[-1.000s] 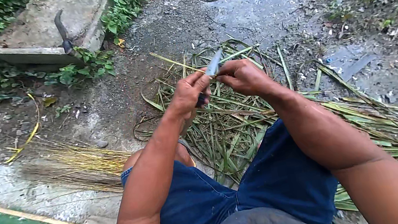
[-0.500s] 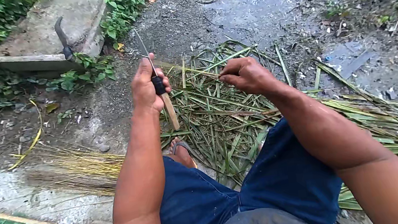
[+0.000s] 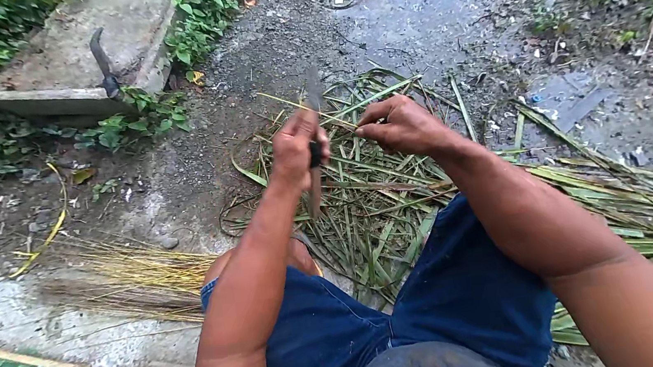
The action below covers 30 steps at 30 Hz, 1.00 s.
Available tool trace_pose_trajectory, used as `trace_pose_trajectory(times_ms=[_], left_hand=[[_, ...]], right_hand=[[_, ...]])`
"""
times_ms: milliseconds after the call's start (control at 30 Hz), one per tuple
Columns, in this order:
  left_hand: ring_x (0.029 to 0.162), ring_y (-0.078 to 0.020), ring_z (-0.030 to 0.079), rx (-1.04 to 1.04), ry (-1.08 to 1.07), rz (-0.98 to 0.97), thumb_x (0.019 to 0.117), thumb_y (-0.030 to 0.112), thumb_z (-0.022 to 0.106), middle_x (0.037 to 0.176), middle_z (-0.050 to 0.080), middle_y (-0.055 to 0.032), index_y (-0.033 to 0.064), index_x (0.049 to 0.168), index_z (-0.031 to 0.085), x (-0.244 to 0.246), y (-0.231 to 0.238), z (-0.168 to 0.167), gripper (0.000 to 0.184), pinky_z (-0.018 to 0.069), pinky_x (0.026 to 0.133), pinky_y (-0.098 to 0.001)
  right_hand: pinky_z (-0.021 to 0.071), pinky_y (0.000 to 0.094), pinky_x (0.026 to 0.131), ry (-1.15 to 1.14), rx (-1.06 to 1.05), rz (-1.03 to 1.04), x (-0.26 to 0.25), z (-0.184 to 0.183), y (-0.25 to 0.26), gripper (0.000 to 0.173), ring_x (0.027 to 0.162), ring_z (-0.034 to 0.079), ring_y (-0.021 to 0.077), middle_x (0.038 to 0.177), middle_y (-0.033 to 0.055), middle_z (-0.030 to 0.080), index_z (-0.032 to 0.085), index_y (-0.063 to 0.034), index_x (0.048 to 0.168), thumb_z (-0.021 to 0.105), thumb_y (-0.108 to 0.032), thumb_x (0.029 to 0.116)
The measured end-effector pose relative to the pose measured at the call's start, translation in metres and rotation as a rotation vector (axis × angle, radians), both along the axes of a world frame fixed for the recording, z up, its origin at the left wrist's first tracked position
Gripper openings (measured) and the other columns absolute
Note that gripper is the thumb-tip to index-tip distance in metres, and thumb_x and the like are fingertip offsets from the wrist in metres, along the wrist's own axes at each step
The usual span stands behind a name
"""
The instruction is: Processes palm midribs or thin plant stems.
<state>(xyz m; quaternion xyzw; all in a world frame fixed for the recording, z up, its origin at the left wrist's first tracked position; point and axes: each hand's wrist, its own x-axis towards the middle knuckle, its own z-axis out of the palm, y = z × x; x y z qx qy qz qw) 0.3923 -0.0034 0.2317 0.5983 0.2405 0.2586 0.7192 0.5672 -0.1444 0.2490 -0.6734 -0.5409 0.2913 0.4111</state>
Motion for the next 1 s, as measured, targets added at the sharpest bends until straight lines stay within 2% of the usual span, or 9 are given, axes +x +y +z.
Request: trace_pose_trajectory(times_ms=[100, 267, 400, 467, 667, 767, 867, 933, 1000], left_hand=[[0.049, -0.0084, 0.057, -0.074, -0.060, 0.117, 0.1132, 0.033, 0.034, 0.065, 0.056, 0.0040, 0.0165, 0.139, 0.053, -0.008, 0.018, 0.013, 0.036, 0.0522, 0.045, -0.0241], [0.051, -0.0079, 0.058, -0.062, 0.041, -0.245, 0.1098, 0.019, 0.043, 0.067, 0.059, 0.0008, 0.0070, 0.144, 0.051, -0.005, -0.012, 0.006, 0.037, 0.0529, 0.047, -0.0222], [0.049, -0.0065, 0.055, -0.111, -0.113, 0.031, 0.1132, 0.033, 0.031, 0.064, 0.055, 0.0062, 0.0193, 0.137, 0.053, -0.017, 0.035, 0.017, 0.035, 0.0517, 0.046, -0.0225], [0.048, -0.0089, 0.056, -0.128, -0.145, 0.127, 0.1133, 0.035, 0.032, 0.062, 0.054, 0.0046, 0.0210, 0.138, 0.053, -0.021, 0.039, 0.022, 0.036, 0.0523, 0.044, -0.0250], [0.049, -0.0081, 0.056, -0.073, 0.027, -0.132, 0.1115, 0.024, 0.039, 0.066, 0.057, 0.0012, 0.0084, 0.145, 0.050, -0.011, -0.004, 0.008, 0.039, 0.0515, 0.045, -0.0224], [0.051, -0.0055, 0.055, -0.089, -0.059, 0.072, 0.1129, 0.034, 0.031, 0.066, 0.055, 0.0063, 0.0174, 0.135, 0.055, -0.022, 0.032, 0.017, 0.037, 0.0518, 0.048, -0.0214], [0.050, -0.0064, 0.055, -0.162, -0.128, 0.307, 0.1129, 0.042, 0.029, 0.066, 0.054, 0.0065, 0.0216, 0.129, 0.057, -0.028, 0.046, 0.026, 0.038, 0.0512, 0.046, -0.0226], [0.049, -0.0062, 0.055, -0.114, -0.105, 0.238, 0.1135, 0.039, 0.026, 0.065, 0.054, 0.0066, 0.0193, 0.134, 0.053, -0.023, 0.021, 0.022, 0.039, 0.0510, 0.045, -0.0224], [0.049, -0.0078, 0.056, -0.040, -0.050, 0.057, 0.1128, 0.028, 0.030, 0.065, 0.056, 0.0039, 0.0136, 0.145, 0.046, -0.013, -0.012, 0.010, 0.039, 0.0523, 0.045, -0.0240]], right_hand=[[0.0461, 0.0267, 0.049, 0.051, 0.005, 0.019, 0.002, 0.002, -0.003, 0.019, 0.049, 0.050, 0.0059, 0.069, 0.0007, 0.063, 0.075, -0.0059, 0.101, 0.061, -0.019, 0.1020], [0.0423, 0.0219, 0.046, 0.167, 0.047, 0.080, 0.000, 0.000, 0.000, 0.021, 0.047, 0.047, 0.0029, 0.065, -0.0016, 0.061, 0.074, -0.0039, 0.099, 0.059, -0.017, 0.1033], [0.0411, 0.0229, 0.045, 0.123, 0.049, 0.105, 0.006, 0.001, -0.005, 0.022, 0.046, 0.045, 0.0031, 0.065, -0.0021, 0.060, 0.075, -0.0054, 0.099, 0.057, -0.018, 0.1035], [0.0414, 0.0239, 0.046, 0.083, 0.029, 0.089, 0.008, 0.001, -0.005, 0.022, 0.047, 0.046, 0.0039, 0.065, -0.0016, 0.061, 0.075, -0.0066, 0.097, 0.058, -0.019, 0.1032], [0.0475, 0.0266, 0.055, -0.010, 0.024, 0.032, 0.004, 0.000, -0.001, 0.019, 0.056, 0.052, 0.0046, 0.082, 0.0002, 0.067, 0.075, -0.0077, 0.099, 0.061, -0.020, 0.1027], [0.0524, 0.0302, 0.065, -0.096, 0.058, 0.032, 0.007, -0.001, -0.004, 0.018, 0.067, 0.060, 0.0069, 0.090, 0.0015, 0.069, 0.076, -0.0080, 0.099, 0.062, -0.019, 0.1013], [0.0534, 0.0349, 0.070, -0.122, 0.049, -0.035, 0.009, 0.000, -0.006, 0.015, 0.072, 0.063, 0.0102, 0.089, 0.0032, 0.070, 0.076, -0.0078, 0.098, 0.063, -0.017, 0.0999], [0.0540, 0.0349, 0.068, -0.120, 0.014, -0.096, 0.007, -0.001, -0.003, 0.015, 0.070, 0.063, 0.0103, 0.086, 0.0034, 0.070, 0.075, -0.0083, 0.100, 0.064, -0.018, 0.1002], [0.0551, 0.0381, 0.070, -0.116, -0.012, -0.126, 0.004, -0.002, 0.002, 0.015, 0.072, 0.065, 0.0122, 0.088, 0.0043, 0.071, 0.076, -0.0088, 0.102, 0.064, -0.019, 0.1000]])
